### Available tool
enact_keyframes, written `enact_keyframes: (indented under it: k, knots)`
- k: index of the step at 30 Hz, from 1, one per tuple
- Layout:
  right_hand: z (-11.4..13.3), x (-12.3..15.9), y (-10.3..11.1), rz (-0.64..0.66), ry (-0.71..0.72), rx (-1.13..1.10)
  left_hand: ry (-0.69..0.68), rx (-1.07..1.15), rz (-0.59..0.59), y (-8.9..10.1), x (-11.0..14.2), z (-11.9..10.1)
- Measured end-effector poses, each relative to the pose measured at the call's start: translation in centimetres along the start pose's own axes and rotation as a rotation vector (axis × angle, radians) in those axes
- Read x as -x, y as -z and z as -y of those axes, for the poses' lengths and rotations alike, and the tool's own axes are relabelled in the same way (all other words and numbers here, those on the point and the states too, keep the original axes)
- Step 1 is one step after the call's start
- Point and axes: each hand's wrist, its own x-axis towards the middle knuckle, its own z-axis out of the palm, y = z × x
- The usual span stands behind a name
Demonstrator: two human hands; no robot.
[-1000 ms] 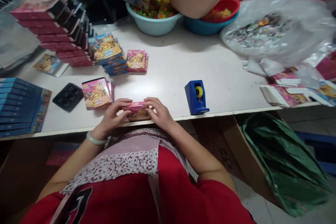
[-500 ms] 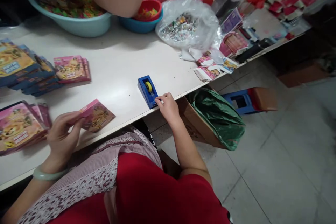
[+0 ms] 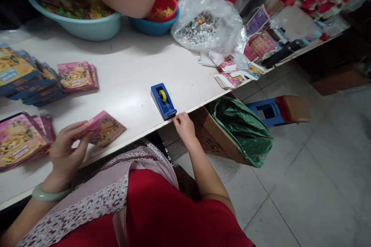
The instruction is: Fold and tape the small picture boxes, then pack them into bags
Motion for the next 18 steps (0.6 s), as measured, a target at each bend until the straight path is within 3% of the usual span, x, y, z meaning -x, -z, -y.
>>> enact_keyframes:
  k: [3, 6, 9, 12, 14, 18]
  knots:
    - [3.0, 1.2, -1.7, 0.255, -0.059, -0.335, -0.054, -0.001, 0.017, -0.1, -0.3, -1.0]
    - [7.7, 2.3, -5.2, 0.493, -0.052, -0.643, -0.092, -0.021, 0.047, 0.0, -0.8, -1.8]
    - [11.7, 2.6, -8.9, 0.676, -0.033, -0.782, -0.176, -0.109, 0.148, 0.7, -1.3, -2.1]
    - [13.3, 2.1, -11.6, 0.735, -0.020, -0.754, -0.246, -0.218, 0.342, 1.6, -1.9, -2.1]
    - [13.4, 1.5, -12.2, 0.717, 0.012, -0.643, -0.246, -0.207, 0.423, 2.0, -2.2, -1.8]
    - [12.7, 0.5, -11.8, 0.590, 0.223, -0.226, -0.161, -0.002, 0.375, 1.6, -2.5, -1.1]
